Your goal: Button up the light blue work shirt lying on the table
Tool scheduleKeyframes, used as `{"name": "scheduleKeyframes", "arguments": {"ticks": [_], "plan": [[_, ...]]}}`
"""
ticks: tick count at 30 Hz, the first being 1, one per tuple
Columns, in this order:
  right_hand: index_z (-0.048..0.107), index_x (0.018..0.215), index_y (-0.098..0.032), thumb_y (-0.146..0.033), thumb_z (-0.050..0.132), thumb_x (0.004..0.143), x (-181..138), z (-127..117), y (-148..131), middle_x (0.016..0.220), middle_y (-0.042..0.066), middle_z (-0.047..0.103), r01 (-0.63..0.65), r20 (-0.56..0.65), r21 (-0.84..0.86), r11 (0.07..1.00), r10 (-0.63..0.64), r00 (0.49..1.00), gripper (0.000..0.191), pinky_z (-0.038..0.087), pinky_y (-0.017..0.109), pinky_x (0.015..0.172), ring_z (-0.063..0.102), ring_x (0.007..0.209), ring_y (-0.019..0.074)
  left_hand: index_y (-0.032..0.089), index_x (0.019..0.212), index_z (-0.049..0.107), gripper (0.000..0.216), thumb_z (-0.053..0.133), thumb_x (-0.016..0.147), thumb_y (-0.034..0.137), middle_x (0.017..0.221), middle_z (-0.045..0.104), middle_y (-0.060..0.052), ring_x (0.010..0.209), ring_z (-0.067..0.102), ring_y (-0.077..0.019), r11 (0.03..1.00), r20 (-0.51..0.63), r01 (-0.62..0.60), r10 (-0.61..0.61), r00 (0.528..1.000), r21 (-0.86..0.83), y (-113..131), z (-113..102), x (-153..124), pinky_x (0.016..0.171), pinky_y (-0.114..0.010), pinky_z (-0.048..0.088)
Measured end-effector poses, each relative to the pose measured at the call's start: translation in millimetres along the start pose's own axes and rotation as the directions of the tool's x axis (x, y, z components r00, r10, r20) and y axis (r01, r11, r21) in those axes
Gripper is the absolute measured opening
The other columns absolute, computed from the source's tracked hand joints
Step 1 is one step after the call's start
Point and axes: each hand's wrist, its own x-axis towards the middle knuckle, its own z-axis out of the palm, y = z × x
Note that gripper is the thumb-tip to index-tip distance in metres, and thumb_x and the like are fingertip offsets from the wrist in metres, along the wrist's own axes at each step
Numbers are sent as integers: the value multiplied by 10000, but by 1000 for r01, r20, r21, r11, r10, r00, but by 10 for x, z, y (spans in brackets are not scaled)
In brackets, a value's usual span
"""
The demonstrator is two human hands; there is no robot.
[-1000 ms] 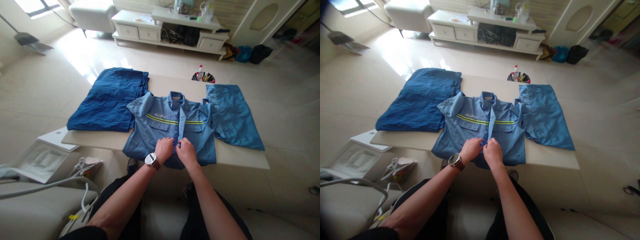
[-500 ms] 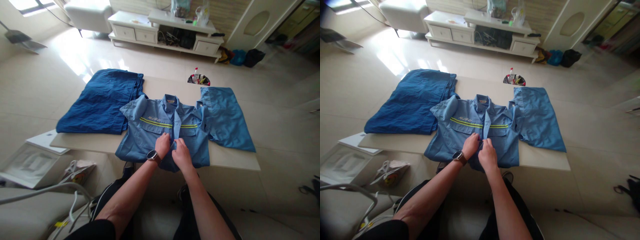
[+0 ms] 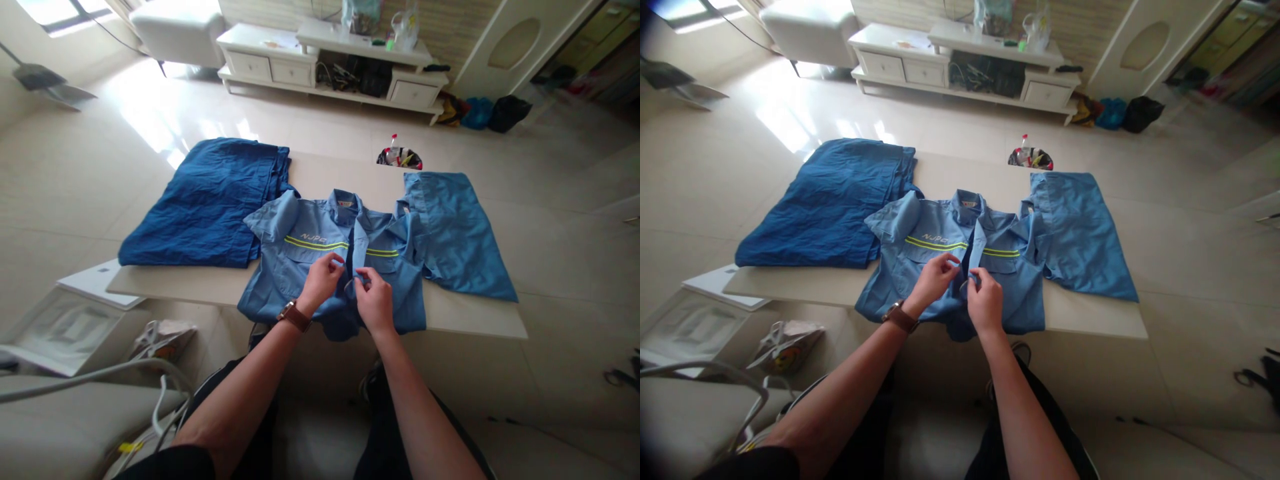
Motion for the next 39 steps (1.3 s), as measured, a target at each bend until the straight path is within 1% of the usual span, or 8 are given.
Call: {"name": "scheduleKeyframes", "arguments": {"ticks": [3, 7, 12, 21, 27, 33, 35, 39], "plan": [[679, 1135, -185, -289, 564, 894, -17, 26, -9, 936, 86, 760, -35, -32, 53, 998, 37, 999, 287, 501, 296, 676, 632, 619, 173, 149, 931, 758, 188, 617, 827, 215, 614, 593, 33, 553, 503, -96, 991, 88, 31, -19, 996, -133, -51, -12, -18, 547, -213, 370], [650, 1182, -188, -319, 600, 879, -33, 86, 1, 960, 84, 746, -34, -54, 142, 989, 42, 998, 334, 519, 284, 664, 651, 635, 163, 123, 956, 785, 244, 632, 780, 192, 617, 604, 29, 548, 500, -85, 971, 150, 68, -34, 988, -230, -80, -11, -49, 532, -196, 354], [647, 1173, -200, -326, 629, 873, -50, 111, 1, 945, 73, 744, -8, -82, 178, 984, 23, 996, 325, 534, 283, 668, 656, 643, 159, 107, 954, 797, 227, 692, 759, 156, 684, 684, -14, 631, 591, -113, 981, 128, 25, -1, 992, -190, -27, -33, -86, 591, -206, 416], [637, 1123, -193, -348, 645, 866, -44, 87, -39, 903, 72, 752, 1, -130, 207, 978, 27, 991, 300, 549, 290, 652, 679, 662, 174, 123, 959, 820, 186, 688, 861, 208, 849, 791, -84, 769, 682, -178, 997, 107, -57, 51, 993, 51, 53, -38, -122, 705, -266, 468], [655, 1119, -194, -313, 546, 915, -41, 72, -18, 949, 99, 772, 42, -121, 170, 985, -22, 992, 260, 577, 330, 764, 745, 839, 230, 119, 988, 829, 230, 662, 864, 216, 827, 792, -70, 747, 673, -170, 1000, 155, -2, 1, 988, 4, 20, -30, -99, 682, -257, 462], [657, 1085, -194, -265, 512, 914, -29, 75, 9, 950, 98, 770, 37, -112, 190, 981, -15, 994, 236, 575, 335, 791, 746, 873, 235, 108, 916, 823, 222, 663, 837, 240, 775, 764, -58, 699, 648, -156, 995, 164, 43, -27, 986, -94, -8, -10, -91, 668, -251, 454], [660, 1065, -191, -258, 535, 888, -26, 79, 14, 970, 100, 765, 38, -101, 198, 980, -19, 995, 226, 570, 322, 762, 738, 833, 222, 105, 864, 815, 223, 660, 836, 262, 739, 743, -51, 677, 625, -150, 995, 172, 38, -21, 985, -96, -2, -18, -94, 652, -248, 436], [666, 1060, -191, -254, 580, 835, -24, 72, 18, 960, 77, 756, 24, -72, 168, 986, -12, 997, 248, 524, 304, 640, 637, 594, 164, 99, 791, 790, 279, 635, 850, 324, 644, 668, -23, 621, 547, -131, 997, 202, 18, -2, 979, -75, 9, -34, -101, 605, -245, 376]]}}
